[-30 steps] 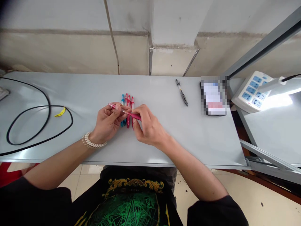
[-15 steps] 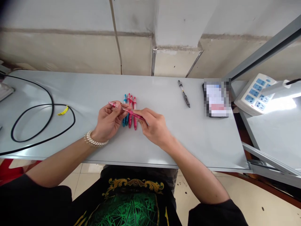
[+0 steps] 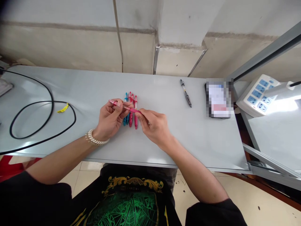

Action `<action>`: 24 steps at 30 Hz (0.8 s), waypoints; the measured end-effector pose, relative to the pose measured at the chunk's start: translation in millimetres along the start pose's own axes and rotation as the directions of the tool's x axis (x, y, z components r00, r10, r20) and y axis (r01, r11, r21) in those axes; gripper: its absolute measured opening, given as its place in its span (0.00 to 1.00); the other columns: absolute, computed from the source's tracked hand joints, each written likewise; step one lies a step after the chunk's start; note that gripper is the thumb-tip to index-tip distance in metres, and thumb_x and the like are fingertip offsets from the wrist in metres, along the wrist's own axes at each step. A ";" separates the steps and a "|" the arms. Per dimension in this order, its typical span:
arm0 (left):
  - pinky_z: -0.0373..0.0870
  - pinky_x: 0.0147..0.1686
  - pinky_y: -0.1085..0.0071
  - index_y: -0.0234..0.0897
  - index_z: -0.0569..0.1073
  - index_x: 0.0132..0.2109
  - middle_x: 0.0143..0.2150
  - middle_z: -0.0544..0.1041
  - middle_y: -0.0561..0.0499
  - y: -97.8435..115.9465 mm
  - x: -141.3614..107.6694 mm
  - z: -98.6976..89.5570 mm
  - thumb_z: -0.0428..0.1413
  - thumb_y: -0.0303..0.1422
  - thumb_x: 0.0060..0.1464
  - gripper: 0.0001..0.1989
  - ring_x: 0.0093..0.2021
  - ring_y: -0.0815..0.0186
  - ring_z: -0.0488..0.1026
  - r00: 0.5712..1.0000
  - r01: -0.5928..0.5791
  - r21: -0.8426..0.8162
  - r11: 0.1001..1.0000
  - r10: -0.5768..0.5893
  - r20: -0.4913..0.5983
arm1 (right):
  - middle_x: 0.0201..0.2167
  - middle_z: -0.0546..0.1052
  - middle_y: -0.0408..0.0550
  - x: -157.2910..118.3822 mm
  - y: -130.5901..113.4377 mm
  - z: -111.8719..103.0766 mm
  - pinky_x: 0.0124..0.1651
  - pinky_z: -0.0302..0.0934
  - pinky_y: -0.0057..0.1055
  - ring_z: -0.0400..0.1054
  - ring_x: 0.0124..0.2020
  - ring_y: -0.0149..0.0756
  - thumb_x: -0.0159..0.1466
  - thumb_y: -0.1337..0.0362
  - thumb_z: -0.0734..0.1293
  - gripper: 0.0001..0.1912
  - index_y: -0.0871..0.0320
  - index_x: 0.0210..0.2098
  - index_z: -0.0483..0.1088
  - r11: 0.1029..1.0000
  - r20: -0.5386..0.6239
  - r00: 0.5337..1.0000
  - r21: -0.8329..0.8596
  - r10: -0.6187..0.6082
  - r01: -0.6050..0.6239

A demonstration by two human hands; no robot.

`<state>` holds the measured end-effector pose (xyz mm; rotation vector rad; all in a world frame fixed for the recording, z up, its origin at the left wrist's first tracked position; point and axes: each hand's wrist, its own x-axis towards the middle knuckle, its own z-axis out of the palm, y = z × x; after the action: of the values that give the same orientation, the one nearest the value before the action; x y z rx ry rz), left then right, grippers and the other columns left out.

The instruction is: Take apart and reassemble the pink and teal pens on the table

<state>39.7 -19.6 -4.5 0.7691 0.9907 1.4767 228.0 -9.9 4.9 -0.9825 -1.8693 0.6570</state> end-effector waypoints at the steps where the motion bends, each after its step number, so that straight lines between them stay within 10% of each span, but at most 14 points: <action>1: 0.81 0.42 0.76 0.37 0.76 0.42 0.43 0.86 0.47 -0.4 -0.3 -0.1 0.69 0.43 0.58 0.16 0.44 0.66 0.85 1.000 -0.011 0.004 1.000 0.011 0.017 | 0.20 0.77 0.42 0.4 -1.4 -0.1 0.23 0.64 0.27 0.68 0.18 0.26 0.76 0.54 0.64 0.20 0.57 0.32 0.77 0.993 0.049 0.993 0.038 0.106 -0.108; 5: 0.82 0.43 0.75 0.37 0.76 0.42 0.43 0.86 0.47 0.4 -0.8 0.3 0.68 0.42 0.60 0.15 0.43 0.66 0.86 0.999 -0.044 0.019 0.999 0.043 0.016 | 0.19 0.76 0.42 3.5 -2.0 -4.4 0.21 0.64 0.25 0.68 0.16 0.26 0.73 0.44 0.64 0.26 0.58 0.31 0.75 0.866 0.263 0.892 0.252 0.368 -0.432; 10: 0.83 0.43 0.74 0.36 0.75 0.39 0.43 0.86 0.46 3.2 1.7 1.7 0.71 0.43 0.56 0.18 0.43 0.65 0.86 0.999 -0.025 -0.019 1.000 0.024 -0.045 | 0.46 0.82 0.49 3.4 4.5 -7.2 0.39 0.78 0.33 0.80 0.41 0.36 0.65 0.56 0.77 0.21 0.52 0.55 0.75 0.960 0.034 0.990 0.242 0.138 -0.142; 14: 0.83 0.43 0.74 0.36 0.75 0.40 0.42 0.86 0.47 3.0 1.2 2.4 0.71 0.43 0.56 0.17 0.43 0.65 0.86 0.999 -0.023 -0.020 1.000 0.023 -0.025 | 0.31 0.82 0.45 1.3 5.5 -5.4 0.36 0.77 0.33 0.78 0.30 0.33 0.74 0.58 0.67 0.11 0.55 0.39 0.80 0.983 0.029 0.995 0.155 0.096 -0.099; 24: 0.83 0.43 0.73 0.36 0.74 0.40 0.42 0.86 0.46 3.3 -0.5 2.8 0.70 0.45 0.56 0.18 0.42 0.65 0.86 0.999 -0.026 0.026 0.999 0.027 -0.019 | 0.36 0.83 0.46 -1.5 6.0 -5.3 0.37 0.77 0.32 0.79 0.34 0.33 0.72 0.57 0.70 0.13 0.55 0.52 0.78 0.985 0.083 0.992 0.135 0.092 -0.103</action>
<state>40.8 -19.7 -0.2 0.7901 1.0194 1.4992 235.2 -7.6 2.0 -0.9743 -1.8230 0.8829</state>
